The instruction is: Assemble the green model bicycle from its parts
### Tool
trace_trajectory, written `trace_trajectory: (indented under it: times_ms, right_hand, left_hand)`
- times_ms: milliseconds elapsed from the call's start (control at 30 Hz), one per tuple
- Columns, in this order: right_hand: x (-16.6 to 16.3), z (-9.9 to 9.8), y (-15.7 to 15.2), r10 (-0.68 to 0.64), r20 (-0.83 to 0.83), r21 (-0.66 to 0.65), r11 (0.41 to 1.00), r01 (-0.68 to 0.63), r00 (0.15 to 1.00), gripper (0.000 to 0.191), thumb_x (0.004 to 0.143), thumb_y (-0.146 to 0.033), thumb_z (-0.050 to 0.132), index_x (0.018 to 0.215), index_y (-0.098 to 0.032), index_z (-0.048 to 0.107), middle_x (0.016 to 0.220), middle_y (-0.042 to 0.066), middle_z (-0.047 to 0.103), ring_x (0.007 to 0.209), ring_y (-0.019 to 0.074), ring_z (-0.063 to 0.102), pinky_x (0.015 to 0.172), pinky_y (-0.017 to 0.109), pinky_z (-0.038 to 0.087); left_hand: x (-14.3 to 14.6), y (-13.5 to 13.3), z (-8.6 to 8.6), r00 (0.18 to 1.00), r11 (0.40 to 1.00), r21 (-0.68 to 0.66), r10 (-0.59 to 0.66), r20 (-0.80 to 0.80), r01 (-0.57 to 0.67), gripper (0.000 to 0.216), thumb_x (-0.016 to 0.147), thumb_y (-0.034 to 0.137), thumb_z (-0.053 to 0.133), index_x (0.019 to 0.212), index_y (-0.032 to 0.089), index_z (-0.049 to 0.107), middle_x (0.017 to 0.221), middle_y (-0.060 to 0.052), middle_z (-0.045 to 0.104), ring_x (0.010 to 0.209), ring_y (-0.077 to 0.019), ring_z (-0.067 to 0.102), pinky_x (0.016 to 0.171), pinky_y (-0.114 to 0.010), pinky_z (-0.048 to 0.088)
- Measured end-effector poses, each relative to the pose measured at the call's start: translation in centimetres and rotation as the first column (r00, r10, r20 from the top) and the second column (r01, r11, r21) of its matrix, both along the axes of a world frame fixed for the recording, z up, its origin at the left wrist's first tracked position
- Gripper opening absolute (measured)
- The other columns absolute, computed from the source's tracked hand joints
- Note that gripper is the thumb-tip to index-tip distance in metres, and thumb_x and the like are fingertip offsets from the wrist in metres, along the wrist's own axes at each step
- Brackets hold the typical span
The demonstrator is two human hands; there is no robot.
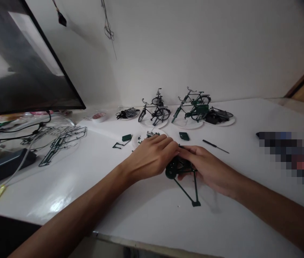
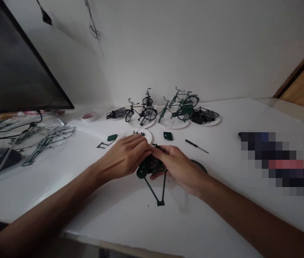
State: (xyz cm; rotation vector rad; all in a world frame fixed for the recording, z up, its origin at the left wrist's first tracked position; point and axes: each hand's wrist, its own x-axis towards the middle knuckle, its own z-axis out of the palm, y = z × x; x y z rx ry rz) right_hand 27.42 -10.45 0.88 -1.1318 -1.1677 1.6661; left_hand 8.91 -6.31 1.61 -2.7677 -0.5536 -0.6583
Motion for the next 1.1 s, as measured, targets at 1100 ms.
trace_trajectory:
  times_ms: [1100]
  right_hand:
    - [0.0, -0.1, -0.2, 0.068, 0.110, -0.054, 0.997, -0.063, 0.992, 0.015, 0.090, -0.024, 0.062, 0.078, -0.017, 0.068, 0.074, 0.003, 0.065, 0.066, 0.0146, 0.063, 0.055, 0.028, 0.061]
  left_hand:
    - [-0.1, -0.2, 0.3, 0.994, 0.999, -0.028, 0.025, -0.110, -0.028, 0.037, 0.106, 0.029, 0.030, 0.080, 0.015, 0.053, 0.074, -0.001, 0.057, 0.060, -0.0118, 0.049, 0.051, -0.031, 0.030]
